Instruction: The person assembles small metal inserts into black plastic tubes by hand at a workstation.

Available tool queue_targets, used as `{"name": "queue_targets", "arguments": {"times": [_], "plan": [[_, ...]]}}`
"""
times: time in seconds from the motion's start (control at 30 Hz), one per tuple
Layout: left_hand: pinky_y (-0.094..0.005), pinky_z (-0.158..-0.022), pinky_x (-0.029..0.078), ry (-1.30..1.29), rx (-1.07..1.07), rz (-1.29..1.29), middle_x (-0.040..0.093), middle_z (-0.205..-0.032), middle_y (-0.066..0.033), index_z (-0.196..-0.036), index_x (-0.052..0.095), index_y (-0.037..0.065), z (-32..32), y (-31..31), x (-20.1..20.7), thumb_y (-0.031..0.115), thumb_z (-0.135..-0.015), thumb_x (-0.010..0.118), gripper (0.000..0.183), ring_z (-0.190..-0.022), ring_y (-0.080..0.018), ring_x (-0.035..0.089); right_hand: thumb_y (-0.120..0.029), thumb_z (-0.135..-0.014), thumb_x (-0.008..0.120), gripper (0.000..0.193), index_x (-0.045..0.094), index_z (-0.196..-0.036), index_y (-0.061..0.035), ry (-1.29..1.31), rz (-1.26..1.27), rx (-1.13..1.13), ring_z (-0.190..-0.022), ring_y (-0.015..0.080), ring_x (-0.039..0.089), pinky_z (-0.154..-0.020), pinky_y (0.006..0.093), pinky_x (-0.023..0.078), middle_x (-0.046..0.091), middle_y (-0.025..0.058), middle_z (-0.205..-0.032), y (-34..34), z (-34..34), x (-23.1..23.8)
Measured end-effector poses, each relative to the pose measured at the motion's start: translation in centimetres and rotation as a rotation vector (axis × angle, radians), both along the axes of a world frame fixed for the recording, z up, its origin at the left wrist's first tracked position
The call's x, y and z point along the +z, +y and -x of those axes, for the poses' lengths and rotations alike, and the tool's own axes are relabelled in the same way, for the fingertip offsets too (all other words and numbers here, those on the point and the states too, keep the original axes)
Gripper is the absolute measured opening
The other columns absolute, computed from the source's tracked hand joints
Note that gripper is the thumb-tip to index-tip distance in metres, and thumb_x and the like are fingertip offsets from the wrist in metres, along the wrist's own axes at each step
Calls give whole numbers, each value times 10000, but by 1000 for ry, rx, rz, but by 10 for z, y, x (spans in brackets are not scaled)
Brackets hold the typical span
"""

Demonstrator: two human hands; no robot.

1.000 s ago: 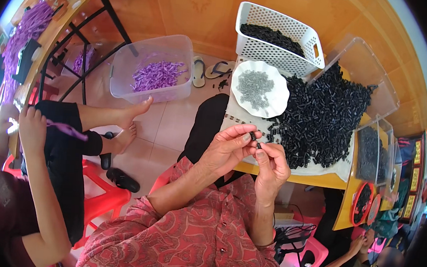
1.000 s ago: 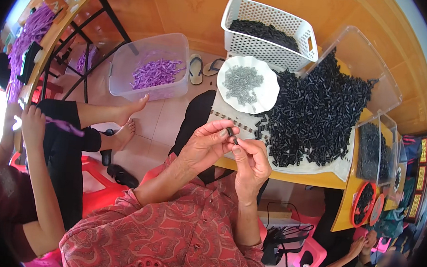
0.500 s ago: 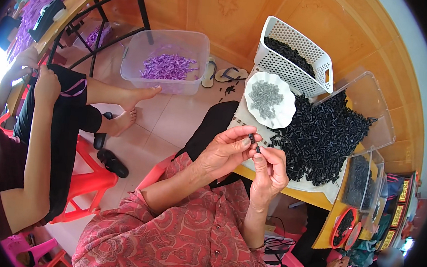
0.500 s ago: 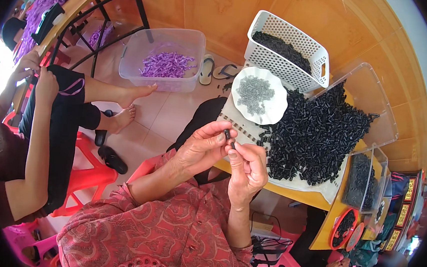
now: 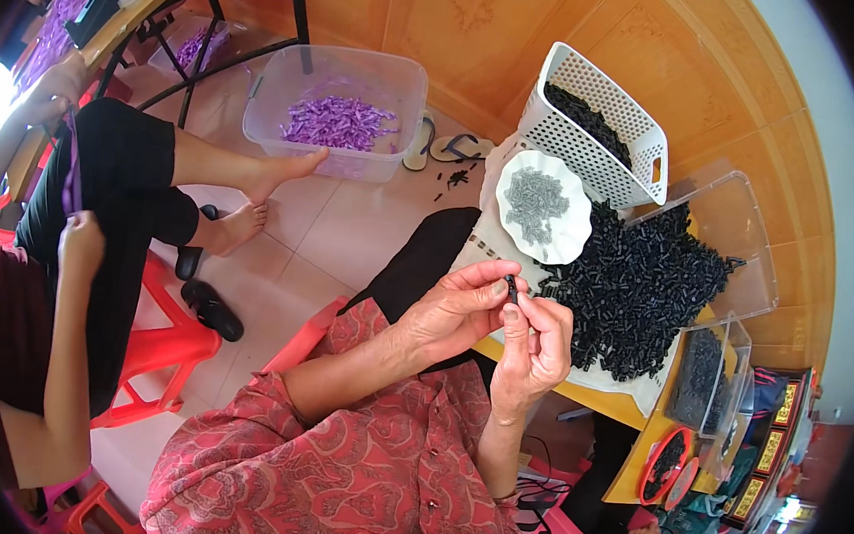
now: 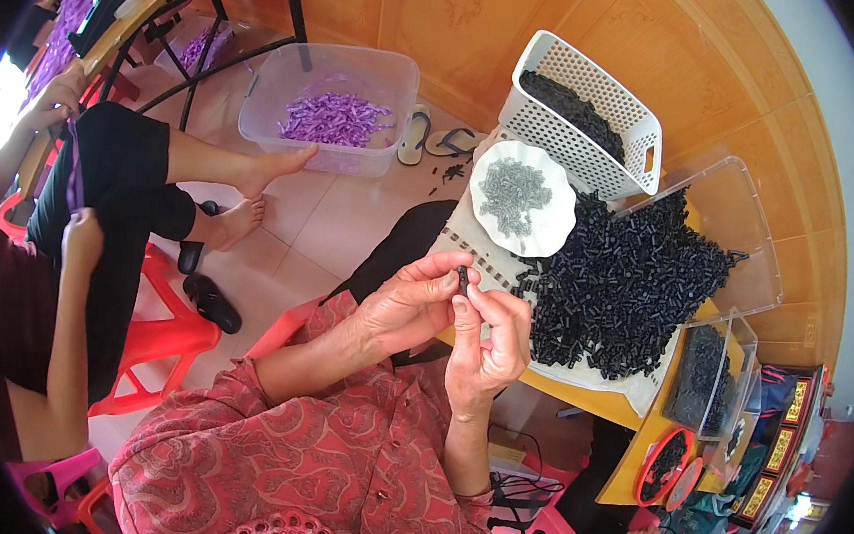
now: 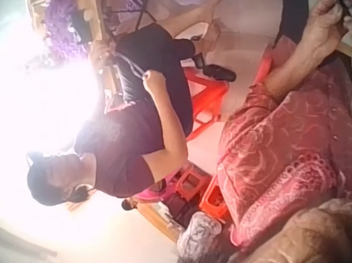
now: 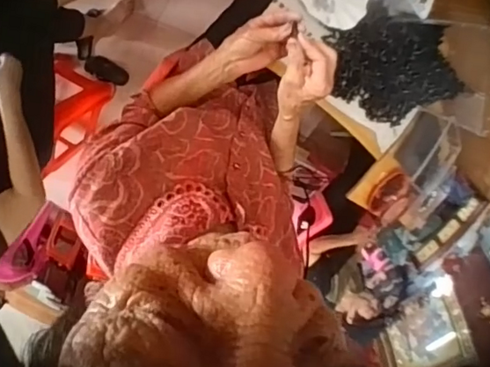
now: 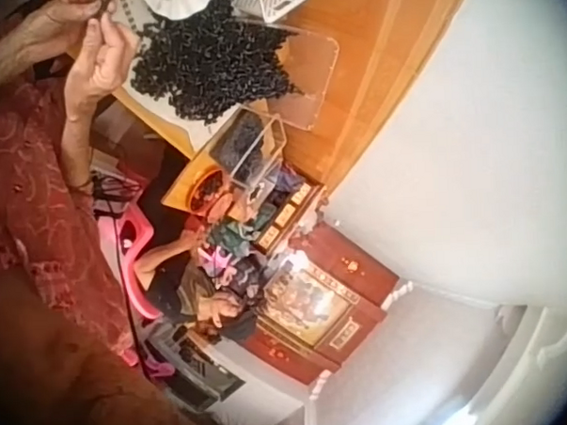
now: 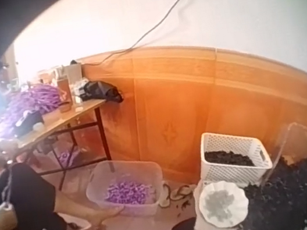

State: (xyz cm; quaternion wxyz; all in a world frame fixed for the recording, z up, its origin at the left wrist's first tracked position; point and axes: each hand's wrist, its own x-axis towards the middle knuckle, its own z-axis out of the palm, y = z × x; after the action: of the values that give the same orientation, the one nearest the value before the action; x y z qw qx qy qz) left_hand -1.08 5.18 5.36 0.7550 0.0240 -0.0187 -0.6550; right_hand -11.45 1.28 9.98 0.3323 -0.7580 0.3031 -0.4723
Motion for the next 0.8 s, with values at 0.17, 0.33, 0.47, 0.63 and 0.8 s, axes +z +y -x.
{"name": "queue_targets", "arguments": {"times": [0.17, 0.33, 0.47, 0.63, 0.8], "plan": [[-330, -939, 465, 7, 4, 25, 632, -1089, -87, -1202, 592, 59, -1, 0, -2, 41, -899, 600, 303, -1026, -178, 582, 8, -826, 690, 118, 655, -938, 7, 33, -8, -33, -776, 98, 541, -639, 198, 436, 587, 61, -935, 3, -1, 4], [-330, -958, 447, -4, 3, 12, 635, -1085, -84, -1202, 596, 72, -1, -2, -3, 51, -889, 617, 314, -1040, -176, 577, 11, -821, 693, 116, 656, -931, 5, 43, 22, -31, -752, 94, 537, -605, 196, 419, 596, 59, -913, 1, -3, 3], [-327, -926, 484, 10, 19, -2, 631, -1087, -94, -1194, 593, 43, -1, -4, -5, 35, -905, 593, 289, -1013, -182, 589, 15, -820, 693, 113, 654, -925, 3, 55, 26, -42, -727, 93, 530, -578, 193, 404, 599, 62, -901, -1, -6, 3], [-326, -927, 486, 4, 28, -32, 632, -1087, -92, -1195, 593, 40, 0, -7, -8, 38, -906, 595, 289, -1009, -177, 593, 15, -828, 683, 111, 650, -935, 10, 109, 62, -59, -769, 125, 570, -619, 217, 440, 620, 84, -931, -5, -5, -2], [-340, -957, 460, -49, 50, -71, 647, -1068, -104, -1170, 613, 49, -1, -10, -13, 35, -887, 616, 282, -1037, -193, 592, 20, -834, 673, 123, 645, -954, 18, 107, 100, -62, -852, 181, 622, -697, 258, 490, 642, 113, -963, -8, -7, -9]]}}
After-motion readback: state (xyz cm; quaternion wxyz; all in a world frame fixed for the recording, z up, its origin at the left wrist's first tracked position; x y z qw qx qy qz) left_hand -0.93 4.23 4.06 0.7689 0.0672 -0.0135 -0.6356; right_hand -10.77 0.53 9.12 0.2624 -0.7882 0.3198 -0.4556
